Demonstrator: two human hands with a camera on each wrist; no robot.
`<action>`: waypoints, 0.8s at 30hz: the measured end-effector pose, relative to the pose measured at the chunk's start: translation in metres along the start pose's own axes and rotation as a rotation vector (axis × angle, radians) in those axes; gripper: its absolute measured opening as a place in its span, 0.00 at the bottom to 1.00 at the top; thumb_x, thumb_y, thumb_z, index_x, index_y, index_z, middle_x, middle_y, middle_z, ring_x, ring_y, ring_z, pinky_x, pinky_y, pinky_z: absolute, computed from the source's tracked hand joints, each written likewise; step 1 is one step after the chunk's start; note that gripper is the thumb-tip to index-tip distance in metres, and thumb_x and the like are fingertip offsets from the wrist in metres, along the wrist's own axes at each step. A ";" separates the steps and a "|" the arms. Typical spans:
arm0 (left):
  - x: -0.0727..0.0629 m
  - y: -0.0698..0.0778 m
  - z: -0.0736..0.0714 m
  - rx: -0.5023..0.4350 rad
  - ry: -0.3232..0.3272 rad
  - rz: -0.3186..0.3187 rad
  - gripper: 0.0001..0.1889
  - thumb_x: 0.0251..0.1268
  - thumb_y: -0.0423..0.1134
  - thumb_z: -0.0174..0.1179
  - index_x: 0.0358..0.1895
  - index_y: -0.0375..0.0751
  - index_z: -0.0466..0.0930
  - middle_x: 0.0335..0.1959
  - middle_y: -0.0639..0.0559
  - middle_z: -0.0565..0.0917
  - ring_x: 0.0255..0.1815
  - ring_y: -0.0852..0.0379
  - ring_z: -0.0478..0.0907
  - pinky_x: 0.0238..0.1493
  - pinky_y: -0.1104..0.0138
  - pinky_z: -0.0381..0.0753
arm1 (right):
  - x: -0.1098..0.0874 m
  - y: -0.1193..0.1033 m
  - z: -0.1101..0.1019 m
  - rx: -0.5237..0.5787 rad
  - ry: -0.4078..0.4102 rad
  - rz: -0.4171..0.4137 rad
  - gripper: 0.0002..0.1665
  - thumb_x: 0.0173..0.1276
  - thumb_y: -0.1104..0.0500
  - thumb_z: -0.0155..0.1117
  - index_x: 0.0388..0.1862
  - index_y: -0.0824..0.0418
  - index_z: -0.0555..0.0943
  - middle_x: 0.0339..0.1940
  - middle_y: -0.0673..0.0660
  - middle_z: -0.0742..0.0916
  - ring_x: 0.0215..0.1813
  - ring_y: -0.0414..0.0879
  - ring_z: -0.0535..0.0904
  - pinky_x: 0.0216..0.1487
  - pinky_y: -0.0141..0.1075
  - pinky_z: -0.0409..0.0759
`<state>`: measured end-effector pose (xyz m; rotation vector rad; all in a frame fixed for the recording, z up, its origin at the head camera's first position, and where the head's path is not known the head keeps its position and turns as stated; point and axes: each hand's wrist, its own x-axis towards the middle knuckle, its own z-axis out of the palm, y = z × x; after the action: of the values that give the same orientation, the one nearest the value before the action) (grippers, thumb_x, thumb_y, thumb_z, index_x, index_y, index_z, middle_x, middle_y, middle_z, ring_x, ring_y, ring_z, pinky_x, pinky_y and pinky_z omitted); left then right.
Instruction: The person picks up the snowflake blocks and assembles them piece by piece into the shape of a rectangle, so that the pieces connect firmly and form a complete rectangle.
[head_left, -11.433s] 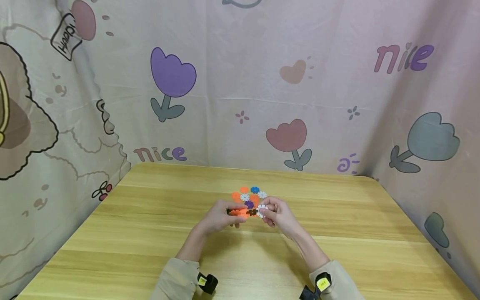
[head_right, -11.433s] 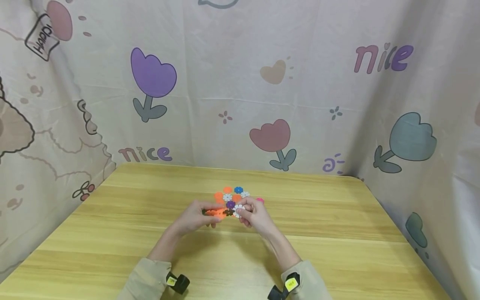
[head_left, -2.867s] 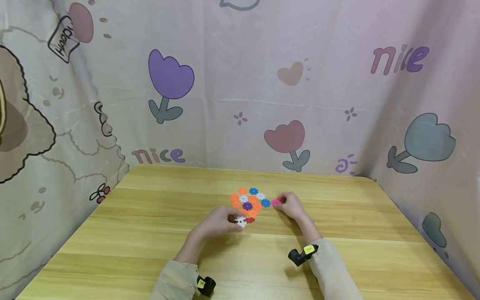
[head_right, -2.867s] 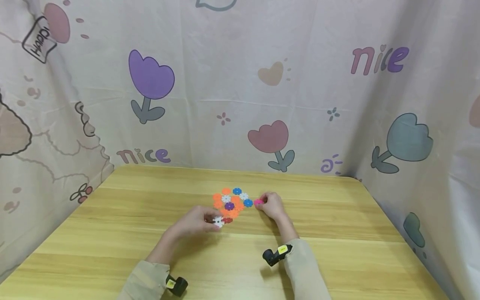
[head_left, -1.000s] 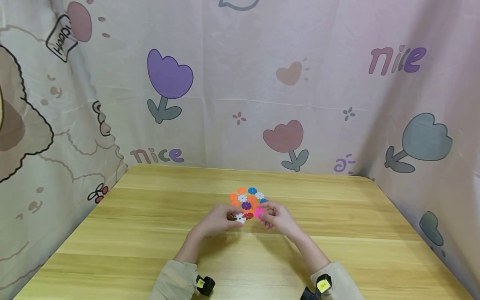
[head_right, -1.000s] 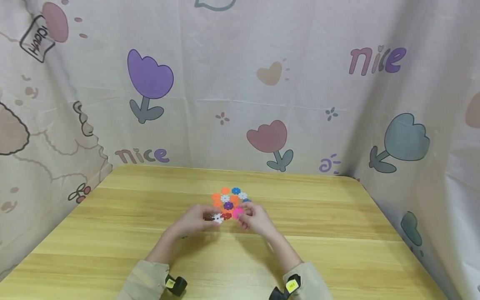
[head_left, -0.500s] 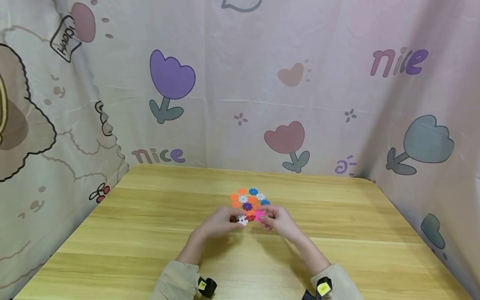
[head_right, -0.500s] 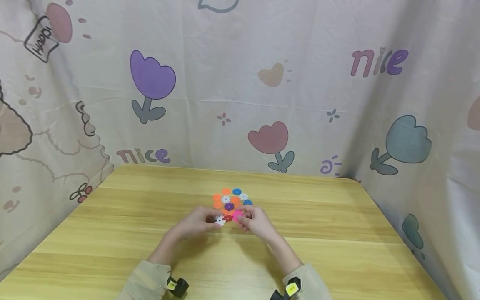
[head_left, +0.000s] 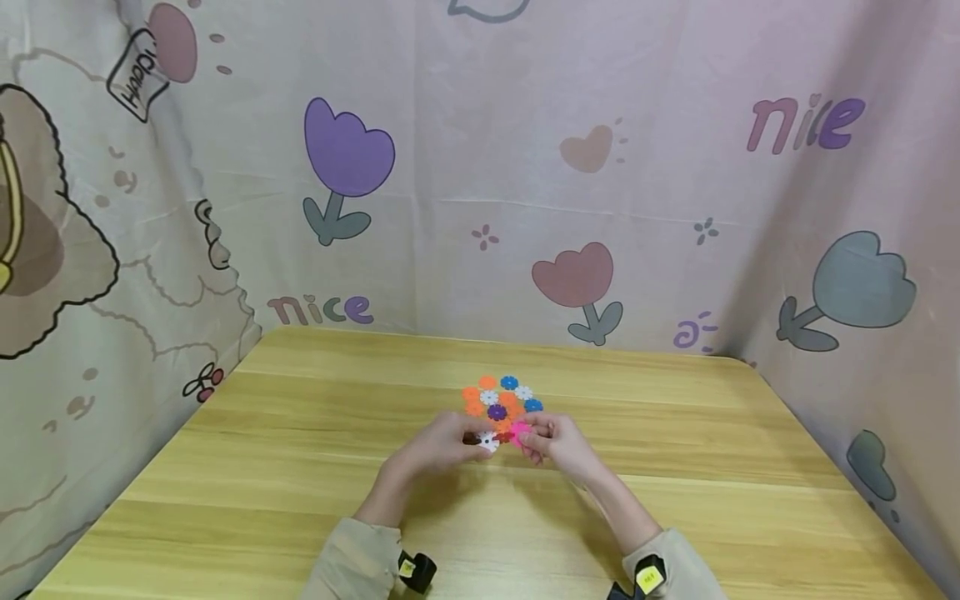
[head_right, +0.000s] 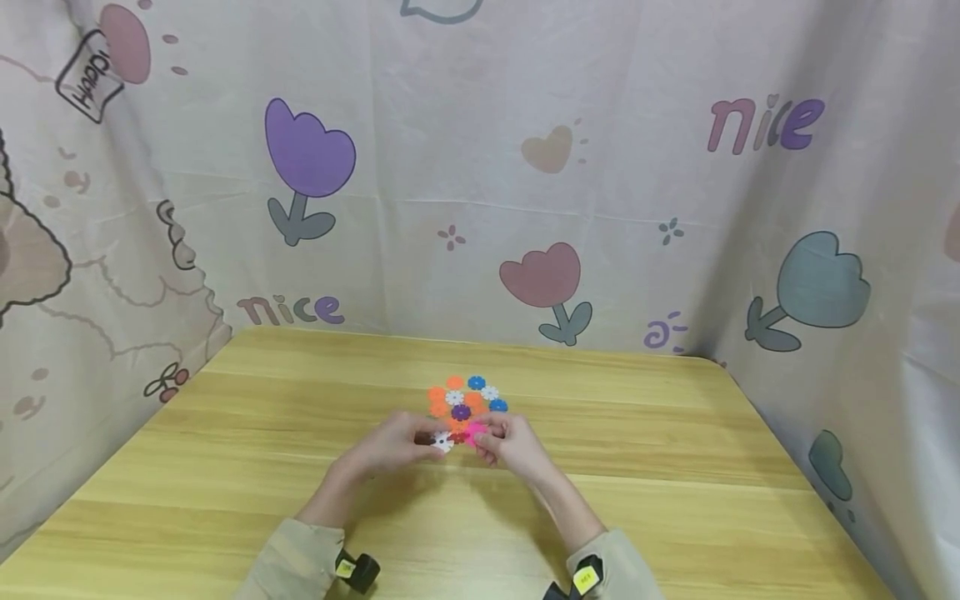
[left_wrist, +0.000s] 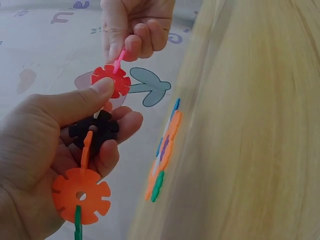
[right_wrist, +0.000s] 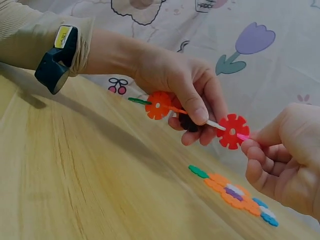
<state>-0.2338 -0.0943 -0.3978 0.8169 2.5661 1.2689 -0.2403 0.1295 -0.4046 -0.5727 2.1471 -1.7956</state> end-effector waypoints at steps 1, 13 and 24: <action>0.000 0.000 0.000 0.002 -0.001 0.000 0.18 0.60 0.37 0.62 0.54 0.35 0.78 0.41 0.49 0.83 0.24 0.61 0.70 0.26 0.71 0.72 | 0.000 0.000 0.000 0.002 -0.003 0.000 0.18 0.66 0.67 0.56 0.52 0.77 0.72 0.23 0.55 0.80 0.25 0.41 0.73 0.27 0.27 0.75; 0.002 -0.002 0.005 -0.028 0.036 -0.054 0.21 0.61 0.42 0.61 0.55 0.36 0.76 0.48 0.45 0.79 0.41 0.54 0.78 0.36 0.64 0.79 | -0.001 -0.008 0.003 -0.160 0.060 -0.038 0.20 0.69 0.67 0.52 0.59 0.75 0.70 0.26 0.65 0.79 0.27 0.49 0.73 0.26 0.33 0.75; 0.003 -0.002 0.006 -0.148 -0.019 -0.113 0.27 0.67 0.51 0.53 0.65 0.43 0.67 0.51 0.47 0.77 0.51 0.49 0.74 0.47 0.56 0.76 | 0.009 0.007 0.000 -0.089 0.162 -0.039 0.15 0.66 0.71 0.52 0.51 0.74 0.69 0.28 0.63 0.80 0.30 0.55 0.76 0.29 0.34 0.78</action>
<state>-0.2344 -0.0897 -0.4026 0.6424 2.4311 1.3884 -0.2488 0.1264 -0.4117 -0.5088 2.3489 -1.8316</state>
